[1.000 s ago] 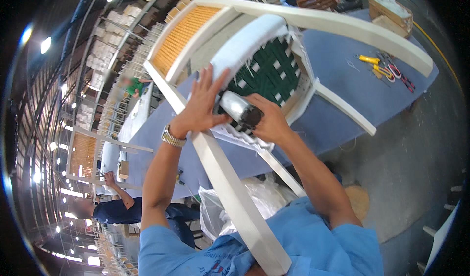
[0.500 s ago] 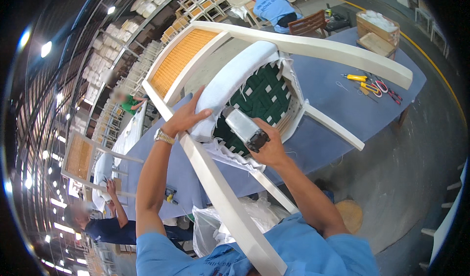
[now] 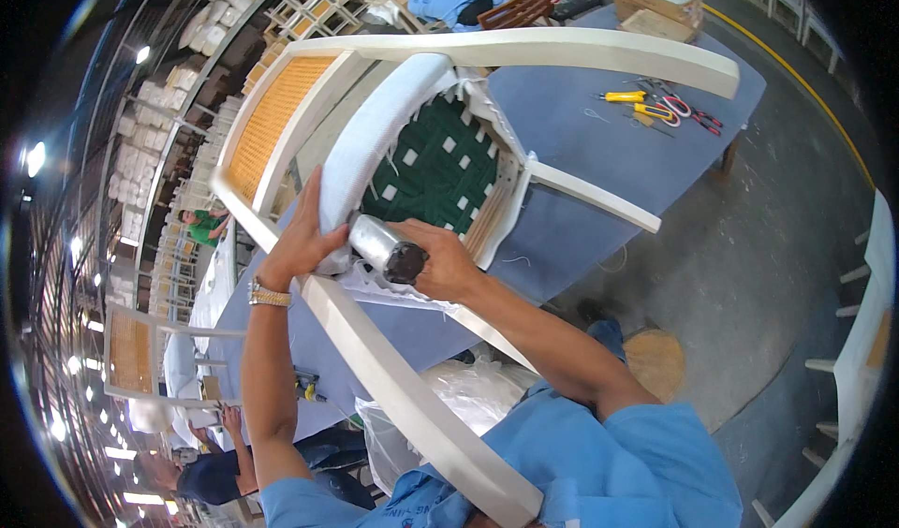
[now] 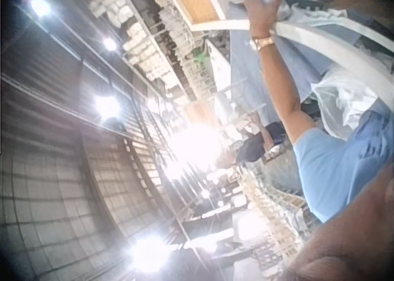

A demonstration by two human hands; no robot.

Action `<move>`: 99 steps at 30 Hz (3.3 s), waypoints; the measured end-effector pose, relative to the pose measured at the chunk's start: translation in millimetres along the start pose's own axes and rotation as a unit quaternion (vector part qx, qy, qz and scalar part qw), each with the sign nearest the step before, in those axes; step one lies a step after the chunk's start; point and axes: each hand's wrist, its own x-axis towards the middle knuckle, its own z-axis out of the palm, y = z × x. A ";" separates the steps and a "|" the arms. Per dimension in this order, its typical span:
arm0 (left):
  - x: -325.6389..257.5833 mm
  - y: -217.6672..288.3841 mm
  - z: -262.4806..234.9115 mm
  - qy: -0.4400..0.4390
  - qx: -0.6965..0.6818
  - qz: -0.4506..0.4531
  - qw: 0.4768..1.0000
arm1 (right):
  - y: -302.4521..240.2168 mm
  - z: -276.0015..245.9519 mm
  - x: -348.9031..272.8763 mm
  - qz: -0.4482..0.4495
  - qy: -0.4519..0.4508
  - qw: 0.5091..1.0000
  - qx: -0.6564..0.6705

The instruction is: The person staples white fabric onto a chair seat frame using a pneumatic staple gun. They repeatedly pull, smooth, and staple the fabric around the edges, flip the chair to access different sides, and trim excess material with a utility knife.

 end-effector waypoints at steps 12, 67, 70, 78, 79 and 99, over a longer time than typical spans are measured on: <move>-0.6 5.3 4.8 -0.002 0.036 -0.009 0.999 | -3.5 2.2 -2.2 0.003 -0.042 0.998 -0.046; -15.5 17.9 -39.5 -0.172 0.066 -0.140 0.973 | -14.3 29.1 -20.8 0.023 -0.040 0.998 -0.048; -16.4 16.3 -38.8 -0.167 0.062 -0.132 0.975 | -17.6 28.5 -20.8 0.018 -0.036 0.998 -0.038; -19.7 7.9 -35.3 -0.144 0.059 -0.094 0.983 | -17.1 27.7 -17.7 0.040 -0.070 0.995 -0.059; -20.3 7.7 -37.0 -0.153 0.051 -0.096 0.982 | -16.2 29.2 -19.0 0.049 -0.075 0.994 -0.067; 37.6 4.8 -4.9 0.013 -0.128 -0.197 0.972 | -22.8 33.2 -21.0 0.022 -0.056 0.996 -0.061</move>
